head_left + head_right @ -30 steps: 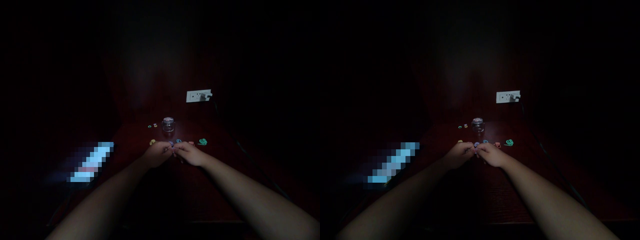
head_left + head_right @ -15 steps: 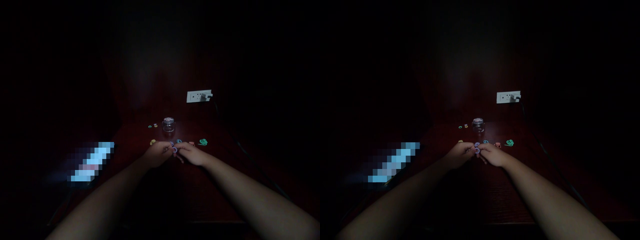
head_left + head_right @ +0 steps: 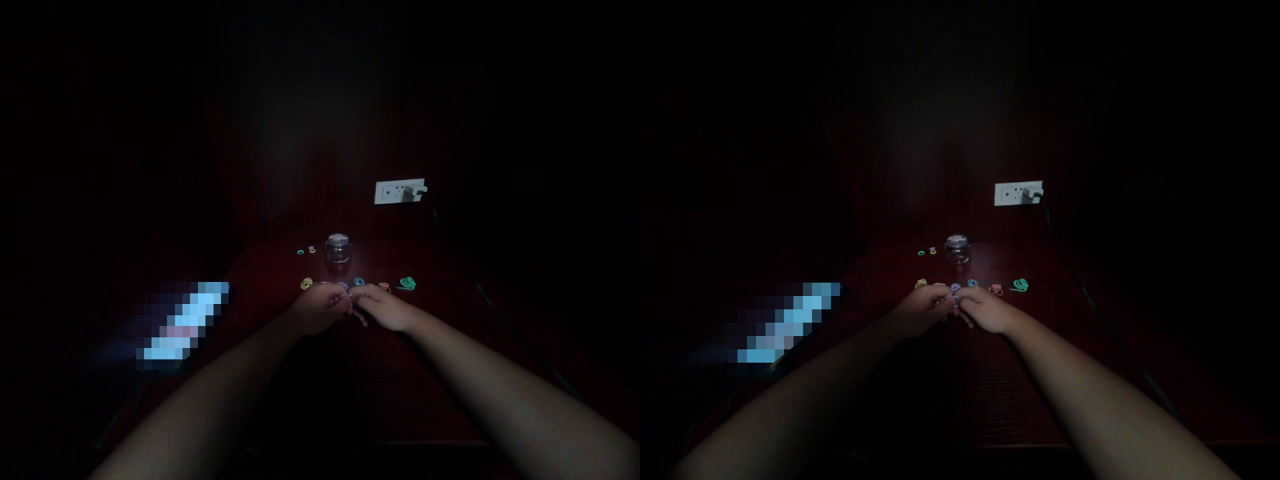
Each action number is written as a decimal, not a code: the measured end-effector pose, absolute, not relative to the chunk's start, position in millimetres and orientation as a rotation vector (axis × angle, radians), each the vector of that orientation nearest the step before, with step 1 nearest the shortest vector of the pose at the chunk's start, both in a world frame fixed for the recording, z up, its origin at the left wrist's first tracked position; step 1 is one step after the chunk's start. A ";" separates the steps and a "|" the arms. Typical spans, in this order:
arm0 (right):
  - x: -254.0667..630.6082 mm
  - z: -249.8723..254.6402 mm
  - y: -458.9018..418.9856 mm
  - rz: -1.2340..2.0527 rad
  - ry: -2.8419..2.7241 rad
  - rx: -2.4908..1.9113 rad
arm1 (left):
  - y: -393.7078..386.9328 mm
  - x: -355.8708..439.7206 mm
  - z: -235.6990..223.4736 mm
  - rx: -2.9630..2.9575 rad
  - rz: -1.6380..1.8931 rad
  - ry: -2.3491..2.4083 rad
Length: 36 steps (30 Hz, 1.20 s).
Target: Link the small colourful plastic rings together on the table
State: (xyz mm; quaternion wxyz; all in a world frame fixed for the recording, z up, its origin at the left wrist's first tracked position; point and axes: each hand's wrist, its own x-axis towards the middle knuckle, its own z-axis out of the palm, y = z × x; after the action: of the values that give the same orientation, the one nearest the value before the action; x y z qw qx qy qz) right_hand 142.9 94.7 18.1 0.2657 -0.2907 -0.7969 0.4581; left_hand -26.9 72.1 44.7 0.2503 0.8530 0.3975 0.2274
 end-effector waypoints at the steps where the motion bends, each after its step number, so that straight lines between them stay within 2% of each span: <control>1: 142.9 17.7 94.9 1.239 -2.152 -0.785 | 71.9 -26.8 44.7 2.320 0.622 1.080; 36: 144.5 10.4 99.8 1.199 -2.187 -0.820 | 73.8 -26.8 37.6 2.296 0.651 1.070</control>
State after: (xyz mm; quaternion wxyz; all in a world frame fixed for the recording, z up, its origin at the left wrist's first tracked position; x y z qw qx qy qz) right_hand 144.5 99.8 10.4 0.2554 -0.3019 -0.8053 0.4416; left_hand -26.8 73.8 37.6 0.2601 0.8477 0.3949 0.2405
